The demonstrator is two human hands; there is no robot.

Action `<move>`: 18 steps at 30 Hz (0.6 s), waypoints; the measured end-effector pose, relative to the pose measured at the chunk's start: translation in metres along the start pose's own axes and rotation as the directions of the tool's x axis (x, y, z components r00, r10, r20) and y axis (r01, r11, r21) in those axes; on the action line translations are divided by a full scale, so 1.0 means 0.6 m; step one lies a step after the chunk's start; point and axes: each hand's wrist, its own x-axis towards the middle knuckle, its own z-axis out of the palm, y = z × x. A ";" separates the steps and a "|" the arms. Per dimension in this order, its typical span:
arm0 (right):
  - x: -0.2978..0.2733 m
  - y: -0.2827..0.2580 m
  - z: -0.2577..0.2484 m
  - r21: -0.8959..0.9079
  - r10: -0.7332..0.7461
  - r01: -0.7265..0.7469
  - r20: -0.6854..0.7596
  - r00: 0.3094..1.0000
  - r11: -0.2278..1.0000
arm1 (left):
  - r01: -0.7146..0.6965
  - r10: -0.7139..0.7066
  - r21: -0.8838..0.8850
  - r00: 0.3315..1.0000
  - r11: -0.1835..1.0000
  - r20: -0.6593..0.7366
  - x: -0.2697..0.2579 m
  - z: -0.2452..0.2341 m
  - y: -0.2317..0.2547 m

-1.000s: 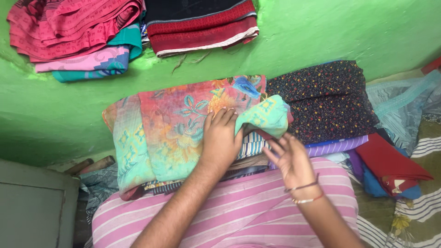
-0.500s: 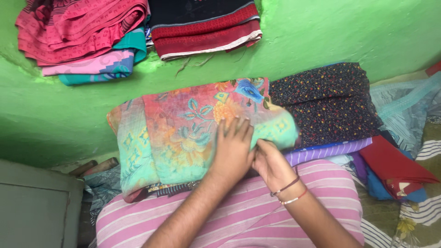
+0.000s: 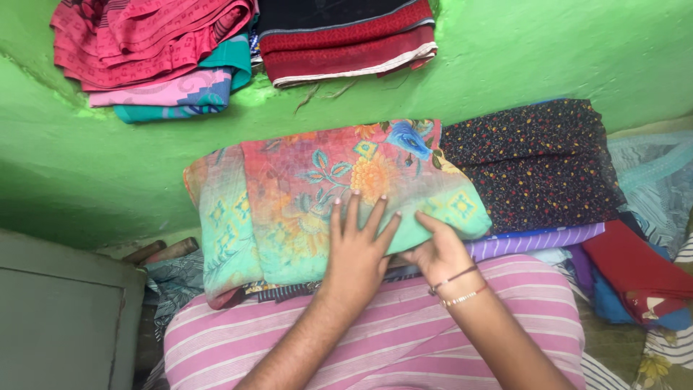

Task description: The person folds several patterned cloths one by one and places them into a green wall niche. They handle a pink and blue patterned cloth, a black cloth with red trim, a pink cloth with blue motifs, a red and black patterned cloth, and a multicolored floral cloth, stacking them neatly in the niche.

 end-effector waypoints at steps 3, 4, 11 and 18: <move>0.033 -0.006 -0.027 0.116 -0.096 0.096 -0.006 0.995 0.989 | 0.023 -0.024 -0.020 0.999 1.000 -0.042 -0.018 -0.010 -0.025; 0.037 -0.002 -0.034 0.083 -0.177 0.181 -0.046 0.983 0.980 | 0.039 -0.042 -0.043 0.997 0.998 -0.057 -0.024 -0.013 -0.034; 0.025 0.021 -0.015 -0.273 -0.651 0.622 -0.021 0.759 0.734 | 0.167 -0.162 0.071 0.984 0.983 -0.071 -0.064 -0.042 -0.090; 0.006 0.005 0.025 -0.340 -0.721 0.701 0.086 0.687 0.627 | 0.254 -0.252 0.013 0.963 0.967 -0.092 -0.066 -0.050 -0.069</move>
